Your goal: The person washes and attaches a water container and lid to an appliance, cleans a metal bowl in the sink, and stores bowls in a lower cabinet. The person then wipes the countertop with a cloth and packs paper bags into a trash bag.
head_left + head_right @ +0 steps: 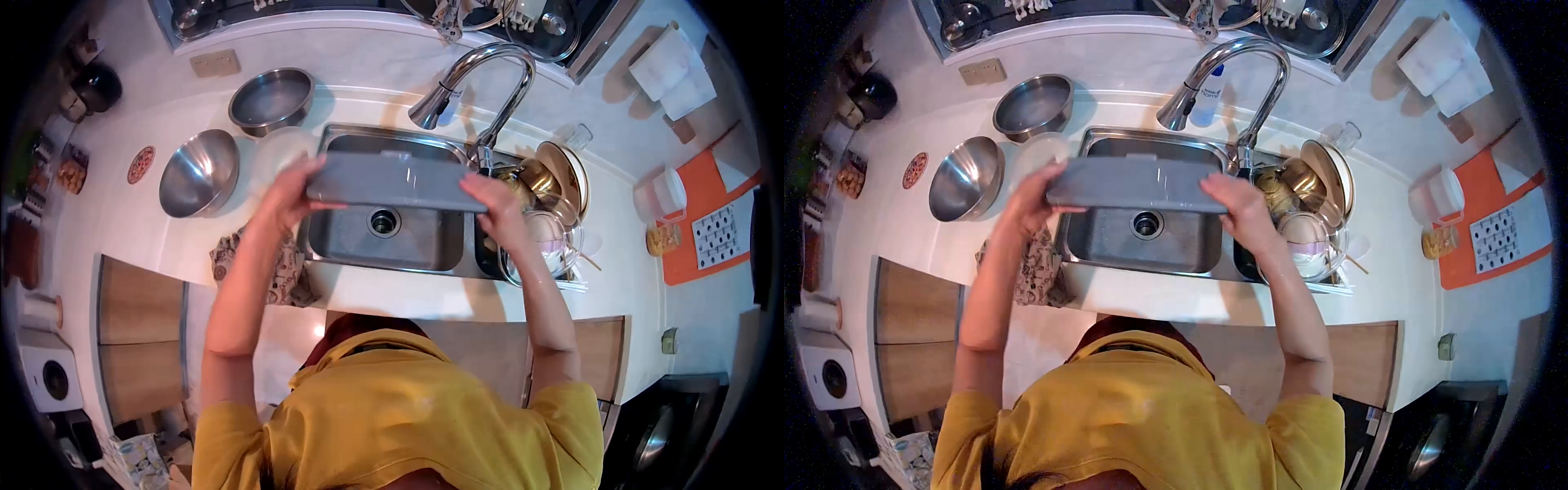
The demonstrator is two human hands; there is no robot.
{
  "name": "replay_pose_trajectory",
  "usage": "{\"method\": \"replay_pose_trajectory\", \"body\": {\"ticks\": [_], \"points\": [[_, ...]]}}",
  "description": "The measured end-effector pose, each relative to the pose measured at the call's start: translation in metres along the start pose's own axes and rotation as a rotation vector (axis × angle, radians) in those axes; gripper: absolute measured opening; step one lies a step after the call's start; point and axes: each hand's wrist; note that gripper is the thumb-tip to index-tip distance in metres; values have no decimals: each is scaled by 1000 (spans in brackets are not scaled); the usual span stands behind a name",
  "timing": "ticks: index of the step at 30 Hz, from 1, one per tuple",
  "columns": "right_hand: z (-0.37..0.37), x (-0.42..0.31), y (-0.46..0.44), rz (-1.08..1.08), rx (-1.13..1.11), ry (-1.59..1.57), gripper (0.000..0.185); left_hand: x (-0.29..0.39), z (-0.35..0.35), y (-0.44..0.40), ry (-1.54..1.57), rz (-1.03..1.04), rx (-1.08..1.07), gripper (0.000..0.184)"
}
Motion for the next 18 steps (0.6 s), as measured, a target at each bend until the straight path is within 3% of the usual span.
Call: {"method": "replay_pose_trajectory", "body": {"ticks": [2,3,5,6,8,9,10,12,14,15,16,17,18], "points": [[-24,-5,-10,-2,89,-38,49,42,13,32,-174,80,-314,56],[-31,-5,-10,33,130,-88,45,46,12,37,-173,84,-310,56],[-42,-12,-9,14,191,-61,44,52,13,46,-656,619,-436,47],[-48,-15,-10,0,254,-31,43,52,19,47,-662,624,-438,47],[-57,-19,-10,-35,276,30,45,42,34,52,-1031,934,-42,40],[-59,-21,-11,-61,322,78,45,37,40,50,-1068,1100,135,40],[-60,-21,-13,-91,369,127,46,31,42,49,-1070,1089,137,40],[-54,-22,-8,-121,395,153,49,19,41,41,-1172,1341,432,42],[-24,-14,15,-48,365,164,49,-22,20,20,-1114,1500,345,54],[5,5,36,-7,218,138,47,-61,3,3,-979,1341,253,52],[40,24,60,40,69,108,45,-108,-28,-22,-1093,976,204,42],[69,37,81,226,-242,60,42,-123,-40,-21,-1559,433,-41,31],[84,41,92,407,-551,11,38,-168,-70,-36,-1715,418,-30,32]]}}
Point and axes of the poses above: each hand's wrist, its own y-axis away from the middle knuckle, its own z-axis out of the palm, x = y × z, and after that the axes turned 3 degrees about -y, right-handed
